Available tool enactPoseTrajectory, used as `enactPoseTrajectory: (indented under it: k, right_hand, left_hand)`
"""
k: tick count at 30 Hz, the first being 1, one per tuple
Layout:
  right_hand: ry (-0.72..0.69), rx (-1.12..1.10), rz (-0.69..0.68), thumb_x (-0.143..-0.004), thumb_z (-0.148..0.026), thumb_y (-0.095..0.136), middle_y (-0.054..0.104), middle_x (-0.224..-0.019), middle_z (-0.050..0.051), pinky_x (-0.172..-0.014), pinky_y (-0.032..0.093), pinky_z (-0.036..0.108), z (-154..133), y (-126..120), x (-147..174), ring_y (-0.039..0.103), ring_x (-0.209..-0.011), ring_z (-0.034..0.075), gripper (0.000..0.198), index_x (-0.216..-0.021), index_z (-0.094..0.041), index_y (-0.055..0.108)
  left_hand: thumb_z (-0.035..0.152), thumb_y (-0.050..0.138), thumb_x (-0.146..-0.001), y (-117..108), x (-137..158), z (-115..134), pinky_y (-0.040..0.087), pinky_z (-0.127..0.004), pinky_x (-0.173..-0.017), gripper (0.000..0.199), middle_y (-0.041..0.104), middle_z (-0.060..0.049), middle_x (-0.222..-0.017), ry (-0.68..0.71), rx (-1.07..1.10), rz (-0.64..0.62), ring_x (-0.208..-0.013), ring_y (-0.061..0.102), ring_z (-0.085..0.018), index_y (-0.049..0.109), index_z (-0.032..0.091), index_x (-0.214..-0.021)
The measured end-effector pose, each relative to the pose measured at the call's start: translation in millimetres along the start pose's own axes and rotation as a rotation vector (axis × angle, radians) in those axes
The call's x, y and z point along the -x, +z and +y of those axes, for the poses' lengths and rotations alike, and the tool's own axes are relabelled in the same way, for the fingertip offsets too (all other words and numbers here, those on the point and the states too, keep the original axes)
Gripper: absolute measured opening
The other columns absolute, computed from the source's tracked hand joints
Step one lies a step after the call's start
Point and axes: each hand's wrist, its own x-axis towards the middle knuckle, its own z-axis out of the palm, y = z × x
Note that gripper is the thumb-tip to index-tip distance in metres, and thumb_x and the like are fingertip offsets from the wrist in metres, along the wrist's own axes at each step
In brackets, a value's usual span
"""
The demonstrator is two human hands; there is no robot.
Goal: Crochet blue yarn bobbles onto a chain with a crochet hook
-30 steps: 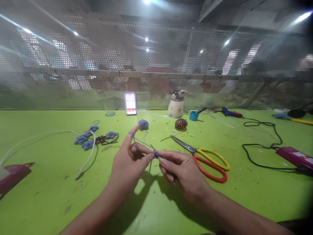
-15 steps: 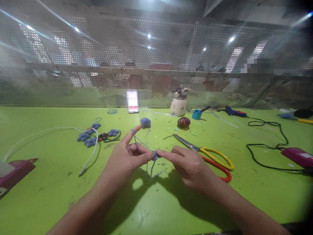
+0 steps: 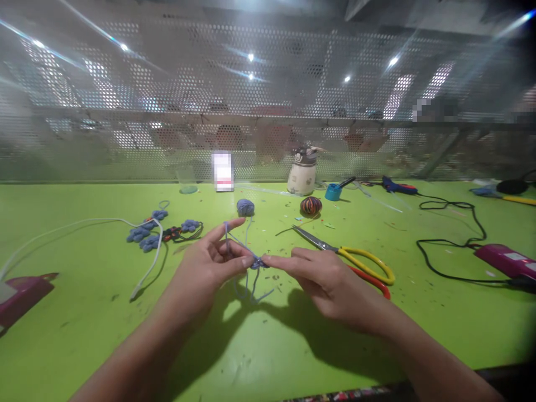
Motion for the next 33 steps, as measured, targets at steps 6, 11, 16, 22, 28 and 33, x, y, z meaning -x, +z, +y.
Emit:
enactPoseTrajectory:
  k: [6,11,16,22,28,33]
  right_hand:
    - [0.102,-0.411,0.058,-0.089,-0.004,0.046,0.067,-0.087,0.004,-0.067,0.041,0.027,-3,2,-2,0.052,-0.071,0.013,0.047,-0.129,-0.022,0.062]
    - [0.334,-0.662,0.093,-0.091,-0.015,0.052,0.048,-0.062,-0.003,-0.050,0.026,0.023,-5,7,-7,0.032,-0.053,0.009,0.036,-0.123,-0.018,0.067]
    - [0.490,-0.926,0.073,-0.089,-0.023,0.055,0.036,-0.055,-0.007,-0.046,0.021,0.023,-3,13,-10,0.026,-0.048,0.008,0.042,-0.128,-0.013,0.063]
    - [0.515,-0.962,0.048,-0.087,-0.025,0.057,0.040,-0.056,-0.005,-0.046,0.022,0.023,-3,15,-11,0.028,-0.048,0.008,0.042,-0.127,-0.014,0.064]
    - [0.478,-0.916,0.019,-0.089,-0.023,0.056,0.039,-0.057,-0.005,-0.047,0.020,0.023,-4,13,-10,0.028,-0.049,0.008,0.040,-0.126,-0.013,0.065]
    - [0.452,-0.914,0.023,-0.089,-0.021,0.057,0.037,-0.056,-0.006,-0.046,0.021,0.023,-3,15,-10,0.028,-0.049,0.008,0.039,-0.125,-0.012,0.065]
  left_hand:
    - [0.018,0.079,-0.070,-3,-4,-7,0.044,-0.028,-0.069,0.046,0.065,0.002,-0.070,0.002,-0.090,-0.094,-0.068,0.056,-0.013,0.066,0.016,-0.114]
    - [0.022,0.075,-0.074,-1,-1,-9,0.040,-0.027,-0.065,0.027,0.062,0.003,-0.071,-0.014,-0.127,-0.140,-0.066,0.052,-0.012,0.072,0.021,-0.101]
    - [0.024,0.074,-0.073,1,0,-9,0.040,-0.028,-0.065,0.029,0.061,0.003,-0.072,-0.060,-0.151,-0.156,-0.068,0.051,-0.014,0.073,0.021,-0.102]
    - [0.023,0.076,-0.072,0,-1,-12,0.040,-0.029,-0.069,0.035,0.061,0.003,-0.074,-0.080,-0.130,-0.167,-0.071,0.053,-0.014,0.072,0.021,-0.106]
    - [0.030,0.077,-0.073,-1,-2,-8,0.040,-0.032,-0.076,0.034,0.069,-0.003,-0.081,-0.092,-0.119,-0.140,-0.076,0.056,-0.017,0.074,0.019,-0.105]
    - [0.030,0.082,-0.068,1,-3,-7,0.041,-0.030,-0.073,0.037,0.068,0.000,-0.073,-0.092,-0.125,-0.100,-0.070,0.057,-0.014,0.074,0.017,-0.102]
